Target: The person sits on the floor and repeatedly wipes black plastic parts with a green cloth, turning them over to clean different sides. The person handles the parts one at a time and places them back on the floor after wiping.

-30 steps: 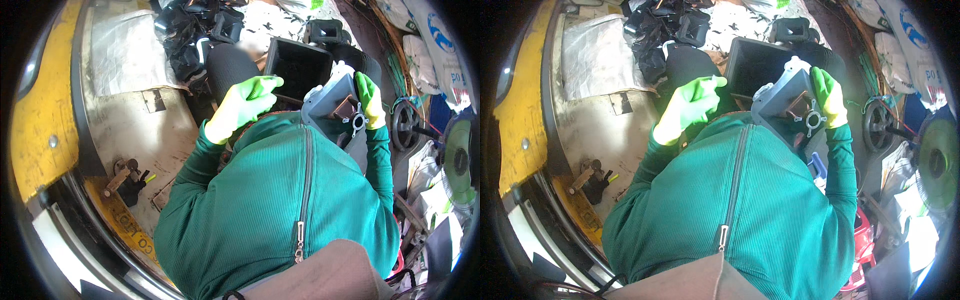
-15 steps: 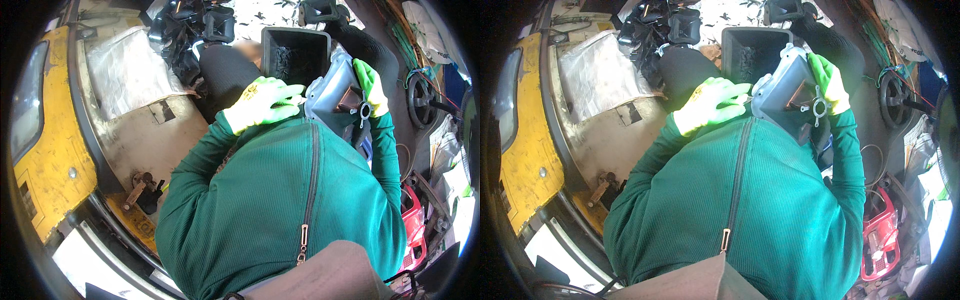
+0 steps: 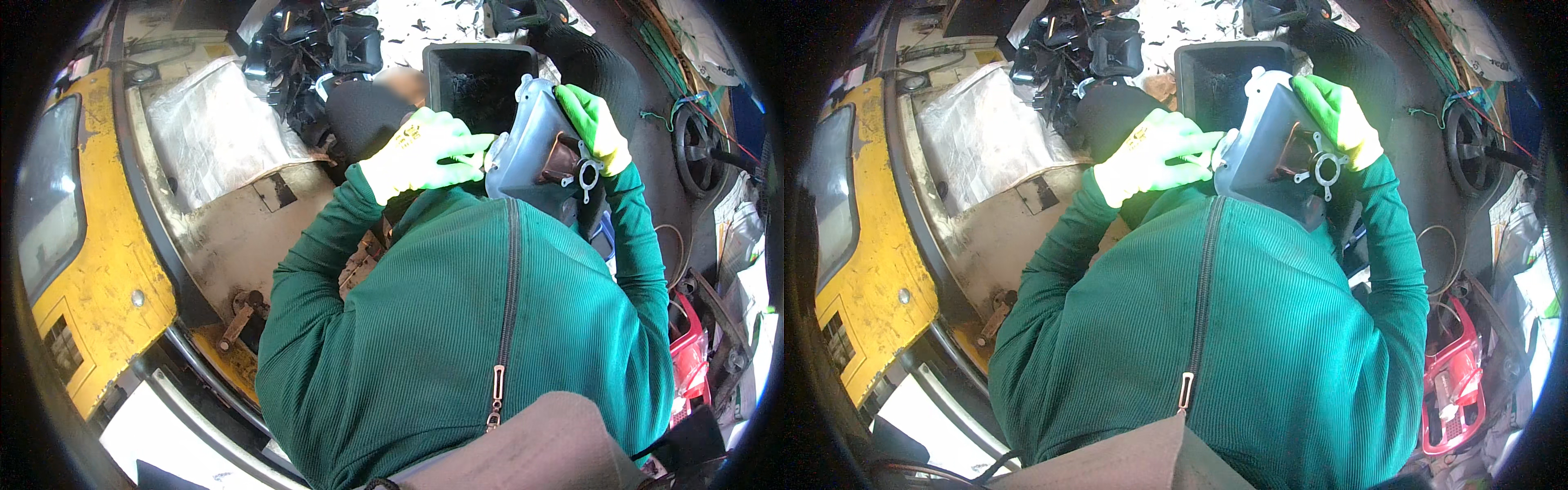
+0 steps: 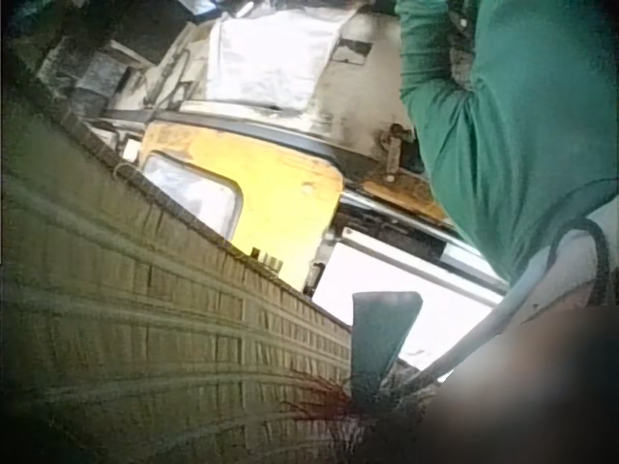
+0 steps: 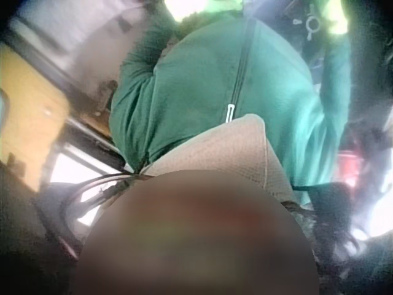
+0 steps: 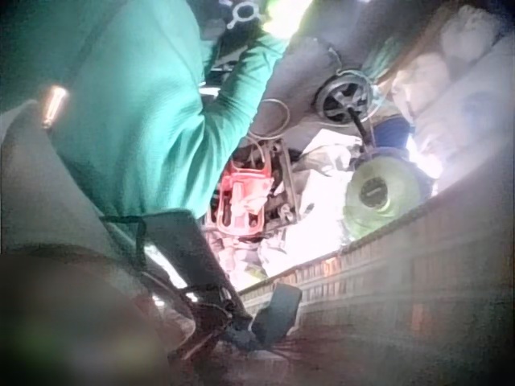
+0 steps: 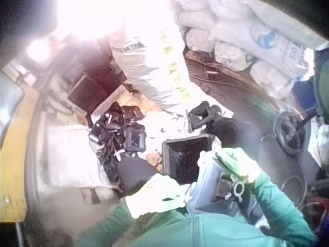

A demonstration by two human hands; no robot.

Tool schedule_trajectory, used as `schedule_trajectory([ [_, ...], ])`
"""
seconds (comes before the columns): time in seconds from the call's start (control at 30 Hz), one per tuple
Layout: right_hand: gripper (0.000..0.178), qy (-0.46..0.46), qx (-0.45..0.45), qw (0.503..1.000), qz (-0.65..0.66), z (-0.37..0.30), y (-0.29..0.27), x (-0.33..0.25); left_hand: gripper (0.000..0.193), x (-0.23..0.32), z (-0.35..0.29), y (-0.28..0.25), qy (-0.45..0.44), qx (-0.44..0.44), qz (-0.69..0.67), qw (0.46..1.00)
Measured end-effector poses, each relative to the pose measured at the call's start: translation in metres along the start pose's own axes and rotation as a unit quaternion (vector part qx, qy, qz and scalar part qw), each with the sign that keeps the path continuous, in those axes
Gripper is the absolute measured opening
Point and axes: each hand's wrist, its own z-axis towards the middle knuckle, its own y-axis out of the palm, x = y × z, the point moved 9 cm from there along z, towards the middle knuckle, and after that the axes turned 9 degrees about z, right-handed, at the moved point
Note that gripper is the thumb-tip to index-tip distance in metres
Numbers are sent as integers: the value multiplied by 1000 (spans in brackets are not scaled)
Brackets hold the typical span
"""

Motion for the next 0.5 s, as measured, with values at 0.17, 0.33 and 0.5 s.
schedule_trajectory([
  [0.17, 31, -286, -38, 920, -266, -13, 12, -39, 47, -3, 8, -3, 51, 16, -8, 999],
  [0.33, 31, -143, -45, 978, -148, -6, 10, -30, 38, -18, 22, 13, 13, -54, 52, 997],
  [0.5, 31, -153, -39, 977, -147, -11, 14, -40, 32, -23, 34, 7, 60, -8, 16, 998],
])
